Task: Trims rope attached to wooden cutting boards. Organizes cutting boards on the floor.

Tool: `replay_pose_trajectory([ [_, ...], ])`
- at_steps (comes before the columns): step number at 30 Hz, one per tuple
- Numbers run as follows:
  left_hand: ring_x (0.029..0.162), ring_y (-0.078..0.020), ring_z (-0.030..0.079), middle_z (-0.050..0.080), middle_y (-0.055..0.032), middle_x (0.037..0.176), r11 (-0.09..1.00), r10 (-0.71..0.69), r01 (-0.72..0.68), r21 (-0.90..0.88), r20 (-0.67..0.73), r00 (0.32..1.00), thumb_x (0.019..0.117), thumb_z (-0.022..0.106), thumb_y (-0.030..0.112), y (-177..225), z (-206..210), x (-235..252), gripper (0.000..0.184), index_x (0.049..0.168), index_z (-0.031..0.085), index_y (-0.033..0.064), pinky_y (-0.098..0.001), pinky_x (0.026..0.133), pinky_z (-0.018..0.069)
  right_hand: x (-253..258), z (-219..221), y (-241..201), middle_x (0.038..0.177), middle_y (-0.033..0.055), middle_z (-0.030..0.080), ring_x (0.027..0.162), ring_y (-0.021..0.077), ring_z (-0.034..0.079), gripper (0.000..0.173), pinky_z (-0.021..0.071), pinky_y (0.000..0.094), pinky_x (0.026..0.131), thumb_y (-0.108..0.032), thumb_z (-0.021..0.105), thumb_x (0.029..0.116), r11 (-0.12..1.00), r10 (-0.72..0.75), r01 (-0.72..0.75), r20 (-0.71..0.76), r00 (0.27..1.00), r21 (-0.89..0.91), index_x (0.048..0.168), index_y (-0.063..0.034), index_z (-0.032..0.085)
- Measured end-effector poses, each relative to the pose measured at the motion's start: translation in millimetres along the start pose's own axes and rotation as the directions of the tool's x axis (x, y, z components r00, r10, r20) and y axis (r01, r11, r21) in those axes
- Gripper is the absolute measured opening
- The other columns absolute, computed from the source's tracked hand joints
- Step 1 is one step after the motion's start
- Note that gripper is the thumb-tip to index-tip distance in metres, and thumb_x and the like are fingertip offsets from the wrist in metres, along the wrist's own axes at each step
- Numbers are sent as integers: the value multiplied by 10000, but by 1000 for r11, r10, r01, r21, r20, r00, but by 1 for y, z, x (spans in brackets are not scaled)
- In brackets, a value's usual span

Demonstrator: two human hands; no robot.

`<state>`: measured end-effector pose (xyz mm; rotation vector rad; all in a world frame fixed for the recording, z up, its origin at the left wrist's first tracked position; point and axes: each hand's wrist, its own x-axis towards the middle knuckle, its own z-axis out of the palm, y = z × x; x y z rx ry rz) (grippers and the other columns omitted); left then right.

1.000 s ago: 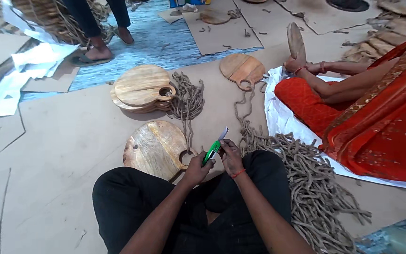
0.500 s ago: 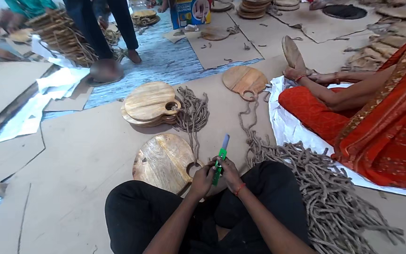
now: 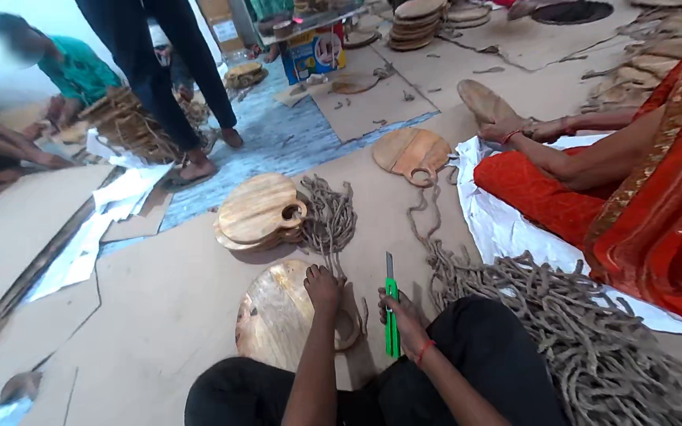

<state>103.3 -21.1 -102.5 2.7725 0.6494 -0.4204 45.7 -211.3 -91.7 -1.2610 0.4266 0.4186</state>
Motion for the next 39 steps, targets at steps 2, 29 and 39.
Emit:
replay_pose_trajectory([
  [2, 1523, -353, 295, 425, -174, 1581, 1000, 21, -20, -15, 54, 998, 955, 666, 419, 20, -2, 15, 537, 1339, 642, 44, -557, 1206, 288, -1, -1, -2, 900, 97, 622, 713, 175, 646, 313, 576, 320, 652, -132, 538, 1050, 999, 29, -29, 6, 1000, 45, 1327, 9, 505],
  [29, 656, -133, 617, 641, -53, 746, 352, 282, -275, -895, -179, 943, 1052, 462, 116, -57, -33, -102, 256, 998, 670, -23, -311, 686, 555, -1, 1, 5, 998, 106, 646, 673, 159, 614, 497, 555, 335, 627, -161, 728, 917, 891, 55, 134, 396, 917, -434, 1356, -53, 521],
  [39, 633, -175, 615, 613, -94, 736, 352, -61, -142, -925, -174, 983, 1085, 505, 146, -66, -38, -94, 231, 1003, 623, -35, -341, 656, 565, 8, 0, 12, 1000, 131, 660, 748, 198, 647, 490, 566, 380, 691, -226, 782, 877, 813, -25, 198, 307, 951, -547, 1262, -13, 568],
])
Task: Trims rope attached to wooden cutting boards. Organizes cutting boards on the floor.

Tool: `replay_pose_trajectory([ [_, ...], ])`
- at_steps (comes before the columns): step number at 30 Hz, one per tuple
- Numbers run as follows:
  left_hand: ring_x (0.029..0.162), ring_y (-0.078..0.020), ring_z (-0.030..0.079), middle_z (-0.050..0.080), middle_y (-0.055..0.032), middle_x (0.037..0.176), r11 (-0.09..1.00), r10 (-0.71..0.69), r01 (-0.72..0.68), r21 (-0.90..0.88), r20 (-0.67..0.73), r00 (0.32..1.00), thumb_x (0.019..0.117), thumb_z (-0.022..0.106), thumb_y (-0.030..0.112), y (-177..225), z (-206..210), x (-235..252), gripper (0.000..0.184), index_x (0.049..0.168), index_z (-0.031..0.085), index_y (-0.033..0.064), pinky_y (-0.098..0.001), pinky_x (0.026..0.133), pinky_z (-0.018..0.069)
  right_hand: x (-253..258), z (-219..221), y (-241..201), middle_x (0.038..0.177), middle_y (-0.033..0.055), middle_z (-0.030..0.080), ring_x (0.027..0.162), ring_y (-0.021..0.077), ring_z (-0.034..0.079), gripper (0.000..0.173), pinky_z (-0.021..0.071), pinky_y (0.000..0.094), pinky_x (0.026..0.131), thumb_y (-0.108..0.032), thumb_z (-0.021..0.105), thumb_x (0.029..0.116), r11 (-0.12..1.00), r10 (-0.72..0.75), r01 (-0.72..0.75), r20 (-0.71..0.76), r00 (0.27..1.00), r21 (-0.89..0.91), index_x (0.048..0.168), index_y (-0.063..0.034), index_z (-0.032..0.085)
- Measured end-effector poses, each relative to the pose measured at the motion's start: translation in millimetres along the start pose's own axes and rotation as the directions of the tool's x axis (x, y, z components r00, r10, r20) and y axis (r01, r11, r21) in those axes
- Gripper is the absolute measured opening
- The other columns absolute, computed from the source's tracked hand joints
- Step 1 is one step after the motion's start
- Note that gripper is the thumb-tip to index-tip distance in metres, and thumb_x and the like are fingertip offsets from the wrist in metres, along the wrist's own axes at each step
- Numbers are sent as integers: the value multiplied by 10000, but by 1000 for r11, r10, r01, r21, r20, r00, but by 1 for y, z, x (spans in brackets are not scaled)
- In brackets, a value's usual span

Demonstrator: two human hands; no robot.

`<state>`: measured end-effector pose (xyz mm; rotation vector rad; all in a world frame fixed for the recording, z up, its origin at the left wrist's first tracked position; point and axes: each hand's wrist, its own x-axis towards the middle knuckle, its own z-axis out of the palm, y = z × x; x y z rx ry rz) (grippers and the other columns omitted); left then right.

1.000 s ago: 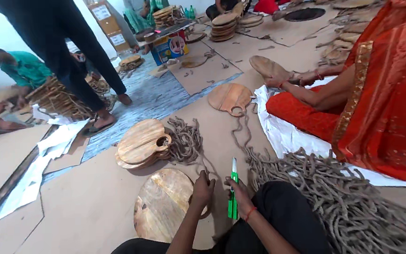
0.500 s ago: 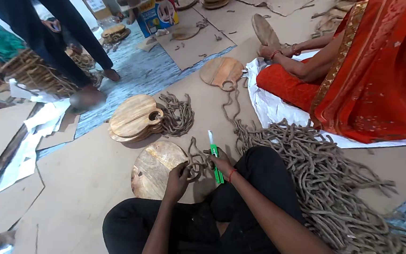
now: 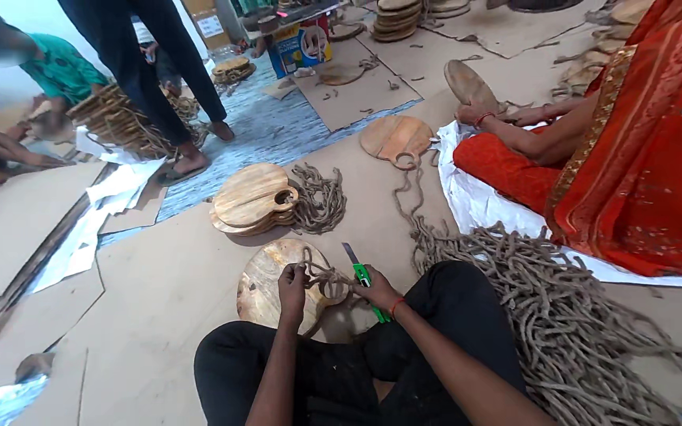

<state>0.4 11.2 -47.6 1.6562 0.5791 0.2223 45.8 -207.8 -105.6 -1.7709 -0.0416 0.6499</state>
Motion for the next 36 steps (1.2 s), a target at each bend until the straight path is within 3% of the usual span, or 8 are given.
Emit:
replay_pose_trajectory([
  [4, 1264, -384, 582, 591, -203, 1385, 722, 66, -44, 691, -5, 998, 991, 639, 235, 9, -6, -3, 460, 1402, 570, 39, -590, 1044, 472, -2, -5, -3, 926, 128, 672, 678, 194, 666, 394, 596, 366, 645, -191, 759, 918, 988, -55, 81, -185, 981, 132, 1218, 0, 589],
  [8, 1505, -320, 360, 498, -105, 1554, 532, 301, -603, 594, 533, 790, 953, 678, 343, -3, 23, -12, 586, 1473, 551, 102, -568, 1233, 276, -10, -7, -5, 935, 77, 685, 754, 159, 648, 326, 564, 358, 720, -234, 718, 916, 979, -203, 202, -106, 973, -13, 1168, -37, 659],
  [12, 1195, -240, 645, 724, -111, 1159, 597, 35, -564, 571, 683, 730, 1068, 508, 318, -7, 35, -15, 363, 1229, 686, 46, -476, 1197, 346, -18, -6, -7, 896, 55, 693, 722, 135, 662, 295, 582, 332, 696, -246, 736, 911, 970, -244, 244, -80, 966, -16, 1120, -46, 676],
  [15, 825, -273, 665, 674, -147, 911, 784, -31, -380, 492, 642, 766, 1088, 446, 389, -13, 34, -10, 433, 1206, 659, 32, -489, 843, 548, -14, -10, -8, 902, 94, 700, 735, 193, 670, 289, 581, 413, 725, -234, 748, 933, 970, -230, 209, -186, 955, -125, 1140, -42, 682],
  [21, 945, -337, 652, 669, -240, 1108, 924, -127, -54, 379, 437, 890, 1124, 403, 252, 8, 23, -21, 393, 1313, 622, -14, -537, 863, 530, -19, -21, -15, 1239, 264, 617, 986, 376, 652, 413, 544, 563, 867, -209, 703, 978, 982, -177, 136, -386, 905, -131, 1313, 12, 606],
  [25, 741, -135, 555, 672, -97, 1012, 983, -80, 56, 172, 134, 988, 1099, 461, 246, 1, 18, 1, 336, 1179, 675, 0, -330, 664, 466, -21, -19, -17, 1054, 95, 630, 752, 144, 560, 427, 480, 327, 652, -283, 356, 1116, 986, -118, 144, -263, 958, 82, 1431, -51, 530],
  [27, 870, -136, 614, 703, -96, 1058, 995, -62, 57, 83, 52, 997, 1055, 581, 234, 5, 15, 3, 281, 1166, 691, 1, -347, 794, 501, -27, -12, -21, 972, 34, 637, 699, 80, 537, 496, 453, 251, 613, -294, 234, 1125, 981, -79, 104, -156, 985, 164, 1395, -54, 573],
  [36, 834, -199, 687, 679, -117, 1124, 995, 20, -19, -101, 8, 1000, 1047, 604, 167, 16, 10, 3, 277, 1289, 586, 33, -358, 714, 591, -25, 14, -15, 998, 112, 725, 787, 213, 739, 352, 629, 366, 701, -273, 606, 1050, 994, 103, -108, 198, 975, 16, 1300, -43, 516],
])
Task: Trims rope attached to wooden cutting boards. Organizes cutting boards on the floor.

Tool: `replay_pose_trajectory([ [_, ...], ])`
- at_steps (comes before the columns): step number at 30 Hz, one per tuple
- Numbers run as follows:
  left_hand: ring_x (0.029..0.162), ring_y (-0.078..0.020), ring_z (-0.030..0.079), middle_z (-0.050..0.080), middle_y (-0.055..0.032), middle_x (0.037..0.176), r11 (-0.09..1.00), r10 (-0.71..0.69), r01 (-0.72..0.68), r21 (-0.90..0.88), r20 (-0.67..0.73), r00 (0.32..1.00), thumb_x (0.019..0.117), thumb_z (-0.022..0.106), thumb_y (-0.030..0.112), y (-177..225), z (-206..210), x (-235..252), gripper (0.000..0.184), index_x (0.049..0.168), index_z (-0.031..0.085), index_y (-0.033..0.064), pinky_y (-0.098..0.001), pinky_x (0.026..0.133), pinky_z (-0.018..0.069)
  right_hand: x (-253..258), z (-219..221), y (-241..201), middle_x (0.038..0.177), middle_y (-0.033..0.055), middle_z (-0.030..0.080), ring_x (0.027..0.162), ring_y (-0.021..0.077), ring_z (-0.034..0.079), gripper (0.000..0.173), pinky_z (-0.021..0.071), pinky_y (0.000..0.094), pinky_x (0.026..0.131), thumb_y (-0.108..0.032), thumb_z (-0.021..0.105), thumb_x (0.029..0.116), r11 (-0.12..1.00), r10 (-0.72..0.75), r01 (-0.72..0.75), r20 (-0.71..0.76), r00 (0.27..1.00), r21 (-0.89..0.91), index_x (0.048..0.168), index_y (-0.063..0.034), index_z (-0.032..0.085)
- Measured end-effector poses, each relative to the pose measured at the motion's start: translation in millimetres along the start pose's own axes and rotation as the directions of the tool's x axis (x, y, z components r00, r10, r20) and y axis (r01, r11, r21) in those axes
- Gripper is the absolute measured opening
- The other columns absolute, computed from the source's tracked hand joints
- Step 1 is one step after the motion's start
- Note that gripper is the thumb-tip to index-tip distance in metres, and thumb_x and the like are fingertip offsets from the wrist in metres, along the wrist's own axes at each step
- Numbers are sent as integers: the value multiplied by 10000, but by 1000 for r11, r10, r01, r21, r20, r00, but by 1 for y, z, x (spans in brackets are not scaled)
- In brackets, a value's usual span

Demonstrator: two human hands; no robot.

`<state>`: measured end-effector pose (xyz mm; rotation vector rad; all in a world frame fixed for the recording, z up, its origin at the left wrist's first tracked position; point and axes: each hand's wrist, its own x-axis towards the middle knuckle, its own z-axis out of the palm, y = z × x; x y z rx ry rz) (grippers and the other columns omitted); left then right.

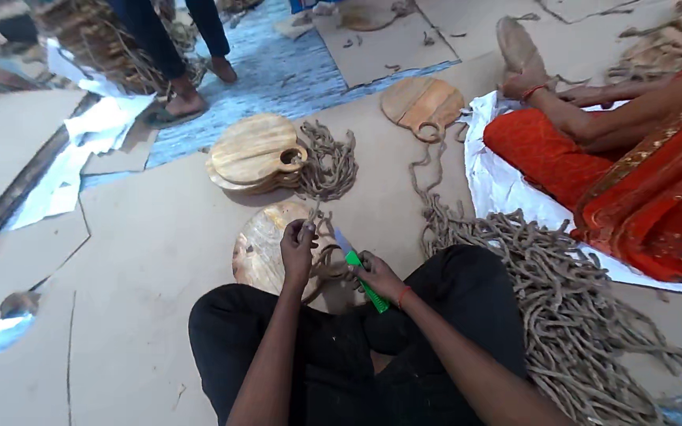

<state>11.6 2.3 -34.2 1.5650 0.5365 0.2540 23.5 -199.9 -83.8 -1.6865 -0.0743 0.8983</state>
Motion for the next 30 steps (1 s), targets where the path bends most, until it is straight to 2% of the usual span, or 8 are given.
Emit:
replay_pose_trajectory([
  [4, 784, -176, 705, 724, -109, 1075, 995, 97, -99, -3, 206, 974, 1029, 614, 115, -1, 8, -15, 314, 1334, 571, 51, -313, 685, 595, 10, 1, 7, 962, 121, 699, 771, 218, 718, 472, 615, 405, 745, -337, 635, 1023, 987, -17, 8, -60, 998, -161, 1369, -49, 495],
  [8, 732, -152, 675, 721, -72, 982, 983, 106, -148, 112, 316, 943, 967, 682, 46, -9, 16, -15, 263, 1226, 640, 42, -305, 652, 580, 11, -2, 6, 1036, 177, 702, 879, 295, 699, 404, 571, 501, 846, -310, 604, 1034, 961, -112, 66, -161, 981, -269, 1363, -76, 606],
  [13, 750, -172, 694, 723, -93, 961, 988, -40, -17, 151, 363, 931, 968, 681, 47, -20, 22, -16, 239, 1201, 633, 17, -333, 701, 597, 13, -5, 10, 1008, 180, 680, 824, 290, 697, 301, 591, 494, 791, -207, 558, 1047, 972, -153, 113, -193, 969, -205, 1301, -51, 591],
  [16, 658, -144, 633, 694, -94, 898, 995, -68, 30, 99, 408, 911, 1008, 637, 87, -17, 22, -18, 196, 1187, 646, 8, -286, 615, 555, 11, -3, 6, 1021, 172, 679, 836, 286, 680, 317, 568, 489, 769, -159, 548, 1027, 967, -157, 113, -183, 970, -229, 1322, -44, 536],
  [20, 662, -105, 572, 684, -59, 876, 997, -14, -20, 72, 434, 901, 972, 693, 145, -20, 23, -17, 200, 1135, 695, 27, -265, 604, 480, 12, -1, 7, 1124, 157, 683, 1010, 257, 668, 395, 535, 486, 921, -309, 500, 1066, 959, -255, 228, -164, 953, -169, 1357, -54, 581],
  [22, 741, -119, 617, 699, -59, 920, 995, 1, -46, 90, 443, 897, 955, 711, 154, -21, 22, -15, 223, 1146, 704, 39, -294, 680, 522, 12, 0, 6, 1083, 127, 669, 945, 202, 644, 390, 532, 419, 867, -327, 476, 1074, 953, -297, 281, -175, 939, -110, 1309, -44, 606],
  [27, 654, -88, 513, 626, -44, 975, 990, 1, -63, 127, 443, 896, 974, 644, 175, -25, 21, -13, 260, 1196, 712, 58, -265, 604, 457, 10, -3, 5, 822, 26, 583, 640, 112, 566, 340, 510, 295, 598, -318, 468, 1055, 965, -221, 238, -146, 964, 108, 1218, -45, 589],
  [30, 656, -118, 597, 666, -74, 983, 994, 13, -59, 88, 454, 891, 984, 614, 141, -27, 19, -11, 256, 1199, 699, 30, -274, 599, 531, 6, -2, 1, 824, -2, 579, 616, 78, 547, 322, 489, 252, 568, -288, 464, 1045, 963, -213, 230, -127, 969, 142, 1219, -45, 582],
])
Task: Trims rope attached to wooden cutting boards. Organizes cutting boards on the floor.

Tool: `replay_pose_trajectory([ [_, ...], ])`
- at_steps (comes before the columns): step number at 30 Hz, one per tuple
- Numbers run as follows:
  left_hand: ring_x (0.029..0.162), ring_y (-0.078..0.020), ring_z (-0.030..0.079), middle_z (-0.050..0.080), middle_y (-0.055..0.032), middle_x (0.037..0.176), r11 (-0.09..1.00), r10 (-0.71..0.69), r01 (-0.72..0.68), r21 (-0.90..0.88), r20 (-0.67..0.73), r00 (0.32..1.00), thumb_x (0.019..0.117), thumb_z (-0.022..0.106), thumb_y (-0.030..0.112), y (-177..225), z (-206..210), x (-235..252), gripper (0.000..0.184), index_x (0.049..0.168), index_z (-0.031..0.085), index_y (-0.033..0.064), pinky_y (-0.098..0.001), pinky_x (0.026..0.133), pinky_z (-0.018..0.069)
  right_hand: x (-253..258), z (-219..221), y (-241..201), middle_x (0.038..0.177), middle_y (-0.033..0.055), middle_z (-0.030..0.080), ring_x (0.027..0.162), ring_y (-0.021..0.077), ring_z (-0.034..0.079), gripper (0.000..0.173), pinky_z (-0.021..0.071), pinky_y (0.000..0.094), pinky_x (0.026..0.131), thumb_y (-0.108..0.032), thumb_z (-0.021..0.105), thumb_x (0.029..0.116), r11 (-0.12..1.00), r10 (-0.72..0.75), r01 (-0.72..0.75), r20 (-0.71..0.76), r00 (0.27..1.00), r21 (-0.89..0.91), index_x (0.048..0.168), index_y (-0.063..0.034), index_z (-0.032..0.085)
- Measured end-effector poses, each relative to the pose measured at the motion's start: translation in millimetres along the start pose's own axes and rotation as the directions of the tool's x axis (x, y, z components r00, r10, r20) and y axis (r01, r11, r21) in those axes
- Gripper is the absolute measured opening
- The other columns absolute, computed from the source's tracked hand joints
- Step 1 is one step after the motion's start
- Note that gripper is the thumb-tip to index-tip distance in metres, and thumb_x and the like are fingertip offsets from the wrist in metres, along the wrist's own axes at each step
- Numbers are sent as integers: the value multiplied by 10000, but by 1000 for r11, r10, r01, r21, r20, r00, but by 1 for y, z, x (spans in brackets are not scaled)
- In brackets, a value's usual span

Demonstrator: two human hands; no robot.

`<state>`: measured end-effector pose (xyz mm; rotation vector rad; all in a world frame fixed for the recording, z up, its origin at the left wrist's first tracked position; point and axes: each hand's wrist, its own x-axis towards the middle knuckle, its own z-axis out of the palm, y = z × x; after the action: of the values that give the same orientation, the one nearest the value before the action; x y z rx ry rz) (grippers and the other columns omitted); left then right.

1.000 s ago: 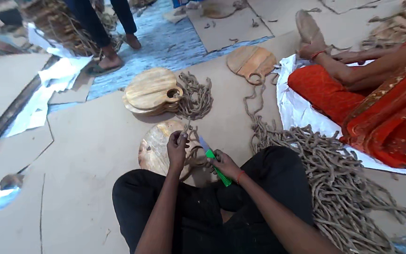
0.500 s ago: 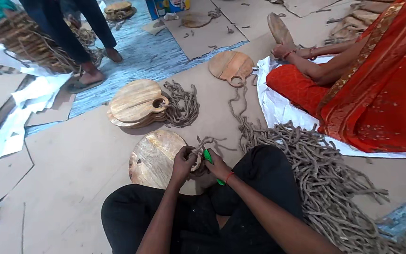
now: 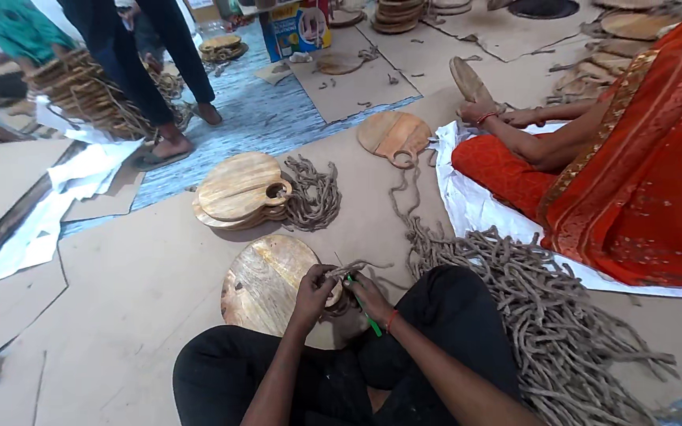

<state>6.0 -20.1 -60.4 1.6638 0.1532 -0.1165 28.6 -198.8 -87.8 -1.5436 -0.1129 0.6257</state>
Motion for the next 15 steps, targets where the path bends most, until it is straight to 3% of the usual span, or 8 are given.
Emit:
replay_pose_trajectory([
  [3, 679, -112, 647, 709, -67, 882, 999, 35, -35, -21, -2, 999, 971, 625, 106, 2, 2, -2, 259, 1195, 695, -3, -269, 656, 564, -1, 3, -2, 800, -32, 537, 605, 52, 506, 315, 460, 231, 561, -306, 444, 1060, 1000, -7, 7, -15, 1000, 4, 1182, -58, 595],
  [6, 741, -116, 688, 748, -72, 914, 995, 95, -95, -25, 4, 995, 942, 655, 101, 1, 3, -3, 274, 1183, 702, -21, -280, 735, 589, -2, 7, -7, 777, -40, 522, 605, 48, 492, 372, 460, 243, 575, -367, 406, 1083, 1000, -14, 14, -48, 999, 7, 1139, -69, 622],
  [11, 736, -93, 689, 758, -62, 929, 992, 125, -125, -1, 29, 992, 912, 704, 90, 2, 5, -4, 263, 1148, 721, -25, -260, 727, 589, 1, 11, -5, 736, -60, 527, 575, 38, 474, 425, 437, 238, 548, -402, 369, 1091, 999, -32, 34, -64, 997, 25, 1031, -89, 650],
  [15, 751, -101, 706, 764, -66, 926, 994, 109, -109, 6, 37, 993, 893, 742, 81, 6, 6, -6, 272, 1142, 730, -28, -259, 739, 601, 2, 10, -2, 743, -45, 540, 583, 59, 481, 469, 445, 267, 565, -433, 359, 1092, 1000, -4, 3, -86, 996, -18, 1026, -85, 666],
])
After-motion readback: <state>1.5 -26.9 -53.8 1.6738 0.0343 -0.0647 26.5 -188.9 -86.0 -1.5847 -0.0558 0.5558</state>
